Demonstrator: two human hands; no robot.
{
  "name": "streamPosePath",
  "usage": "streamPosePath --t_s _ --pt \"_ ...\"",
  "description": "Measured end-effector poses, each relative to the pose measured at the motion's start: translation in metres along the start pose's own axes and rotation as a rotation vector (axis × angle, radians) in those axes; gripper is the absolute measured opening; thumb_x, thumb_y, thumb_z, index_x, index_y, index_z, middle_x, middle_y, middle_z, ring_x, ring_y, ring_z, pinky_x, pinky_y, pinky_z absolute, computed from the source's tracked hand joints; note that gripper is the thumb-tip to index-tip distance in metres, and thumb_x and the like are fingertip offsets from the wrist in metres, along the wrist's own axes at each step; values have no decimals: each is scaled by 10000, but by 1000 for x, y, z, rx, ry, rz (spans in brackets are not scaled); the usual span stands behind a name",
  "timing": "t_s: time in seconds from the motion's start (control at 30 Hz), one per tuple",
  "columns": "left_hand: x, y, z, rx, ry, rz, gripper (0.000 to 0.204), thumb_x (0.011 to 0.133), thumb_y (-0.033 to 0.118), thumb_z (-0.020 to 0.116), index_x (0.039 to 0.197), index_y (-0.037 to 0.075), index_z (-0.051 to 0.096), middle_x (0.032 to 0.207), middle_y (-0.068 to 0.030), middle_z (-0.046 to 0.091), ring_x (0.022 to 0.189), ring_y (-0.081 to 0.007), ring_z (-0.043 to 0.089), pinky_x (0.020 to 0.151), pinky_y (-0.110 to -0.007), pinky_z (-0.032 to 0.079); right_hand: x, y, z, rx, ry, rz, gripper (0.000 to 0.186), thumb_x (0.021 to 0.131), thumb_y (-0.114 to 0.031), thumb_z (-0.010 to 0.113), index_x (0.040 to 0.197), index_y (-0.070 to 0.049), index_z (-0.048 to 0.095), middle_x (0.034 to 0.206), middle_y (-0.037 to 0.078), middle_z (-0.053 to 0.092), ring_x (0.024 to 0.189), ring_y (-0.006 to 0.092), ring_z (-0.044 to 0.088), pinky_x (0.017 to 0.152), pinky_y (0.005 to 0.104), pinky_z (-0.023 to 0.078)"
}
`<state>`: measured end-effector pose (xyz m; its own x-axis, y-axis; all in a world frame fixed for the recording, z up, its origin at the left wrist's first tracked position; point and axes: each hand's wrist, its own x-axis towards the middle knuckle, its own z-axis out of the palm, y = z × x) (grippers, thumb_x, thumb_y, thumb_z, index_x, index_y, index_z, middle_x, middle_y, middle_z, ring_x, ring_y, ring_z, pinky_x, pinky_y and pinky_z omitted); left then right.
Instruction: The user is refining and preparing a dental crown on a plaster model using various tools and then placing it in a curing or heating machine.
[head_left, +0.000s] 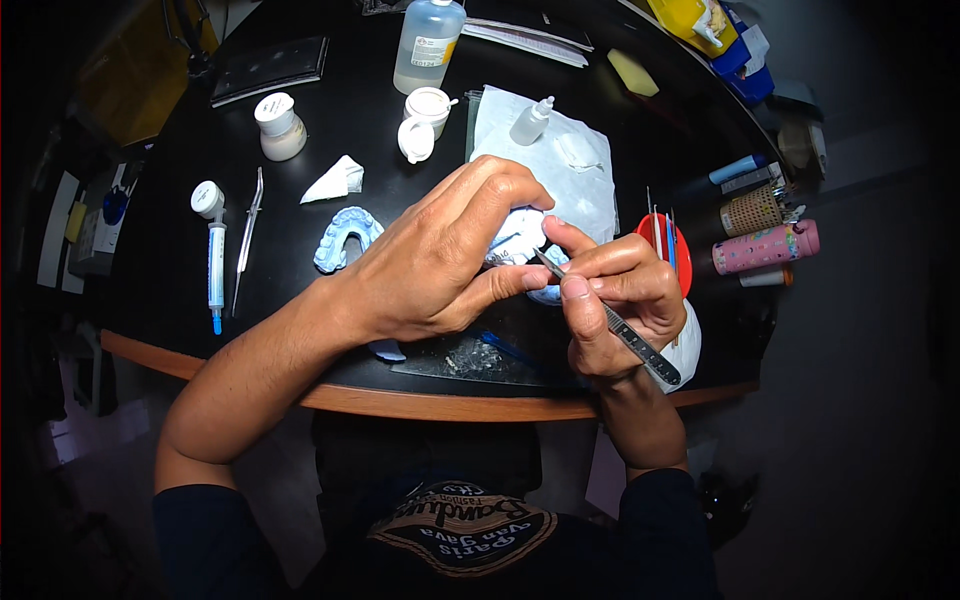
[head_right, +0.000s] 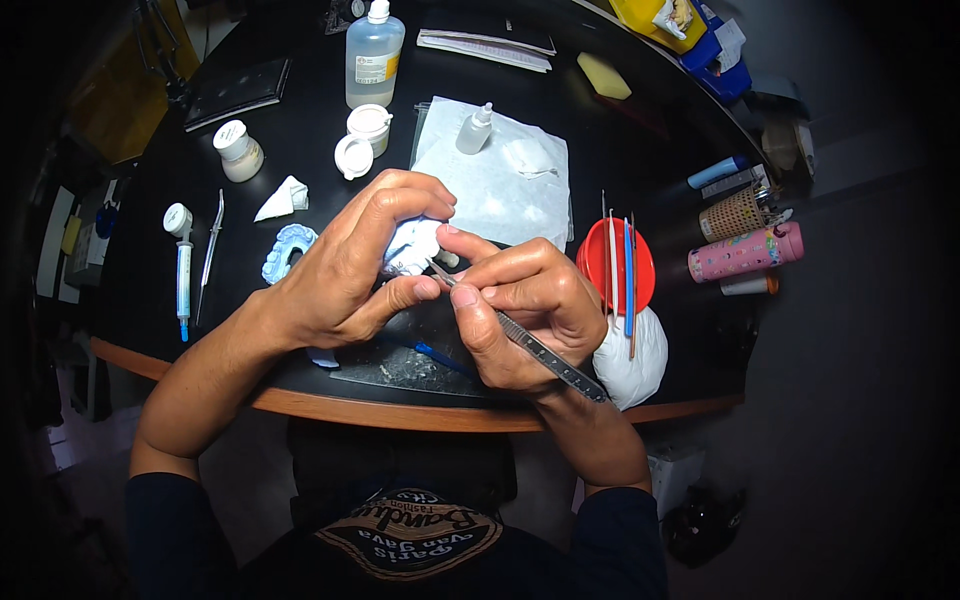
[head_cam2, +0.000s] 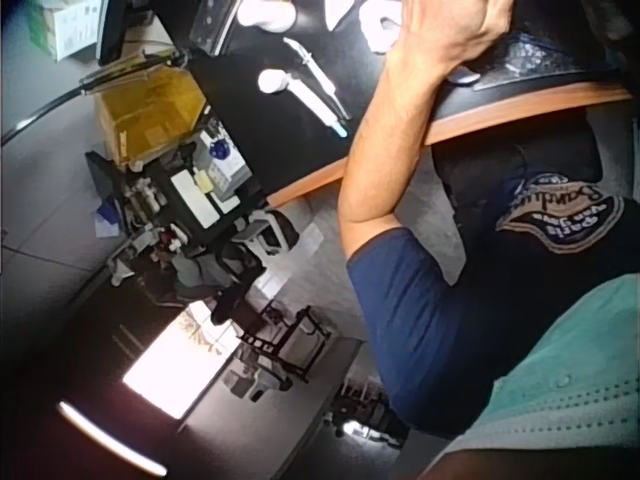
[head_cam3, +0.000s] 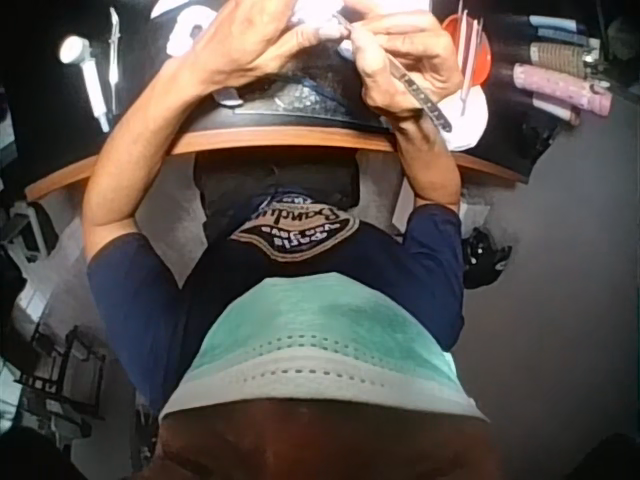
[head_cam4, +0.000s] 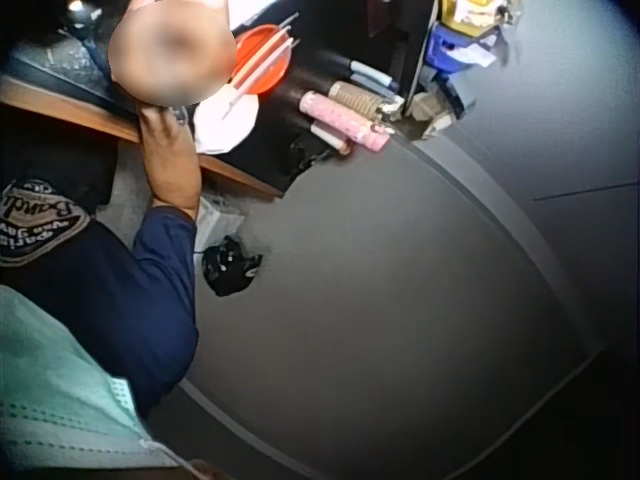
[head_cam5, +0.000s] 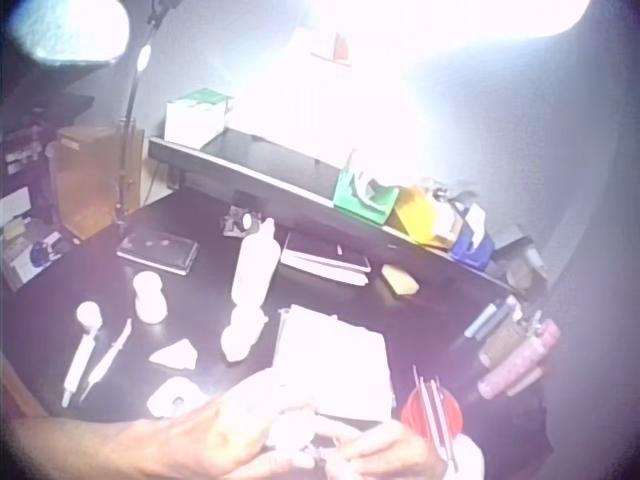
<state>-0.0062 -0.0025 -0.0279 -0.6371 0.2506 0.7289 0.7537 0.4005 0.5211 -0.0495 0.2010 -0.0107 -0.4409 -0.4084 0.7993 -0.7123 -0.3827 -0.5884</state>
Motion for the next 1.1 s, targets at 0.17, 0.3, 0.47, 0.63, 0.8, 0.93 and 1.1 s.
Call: streamPosePath --t_s 0.17,0.3,0.47,0.63,0.8,0.93,1.1 --pt "0 -2 0 42 3 11 532 981 349 708 1316 -2 491 1242 -218 576 1181 -363 601 1001 -463 496 0 1 -2 -10 -16 -4 178 892 98 696 943 12 549 916 177 656 914 245 752 1001 557 598" --pt "0 -1 -1 57 6 13 531 983 353 705 1316 -1 493 1247 -220 574 1181 -367 601 996 -461 499 0 2 -1 0 -21 -6 180 890 94 703 939 12 550 905 175 657 889 227 750 1001 561 597" --pt "-1 -2 0 65 9 16 528 983 355 705 1313 0 498 1247 -221 574 1177 -368 602 992 -461 502 1 1 0 -19 -11 1 179 885 93 709 928 14 555 887 178 669 860 215 746 987 565 602" --pt "-1 -2 0 69 5 15 520 979 340 712 1314 4 498 1242 -218 578 1175 -366 603 989 -463 503 1 1 -2 -30 -27 1 176 883 92 710 922 14 557 880 180 674 854 213 746 980 564 606" --pt "0 -2 0 66 7 23 516 974 329 718 1313 7 499 1237 -214 580 1170 -361 606 986 -465 504 0 2 -2 -47 -42 11 175 887 90 708 926 14 555 878 176 672 851 208 746 984 562 603" --pt "0 -1 0 53 2 7 511 977 336 713 1305 7 501 1230 -212 584 1161 -360 612 984 -463 505 -1 2 -1 1 -6 -6 173 897 86 699 936 11 548 898 170 660 871 214 746 991 559 602" --pt "0 -1 0 58 10 10 508 982 349 705 1299 8 502 1219 -209 590 1147 -358 617 975 -461 507 0 1 0 -23 -13 -3 173 899 90 692 939 10 544 920 170 652 894 222 745 993 556 603"
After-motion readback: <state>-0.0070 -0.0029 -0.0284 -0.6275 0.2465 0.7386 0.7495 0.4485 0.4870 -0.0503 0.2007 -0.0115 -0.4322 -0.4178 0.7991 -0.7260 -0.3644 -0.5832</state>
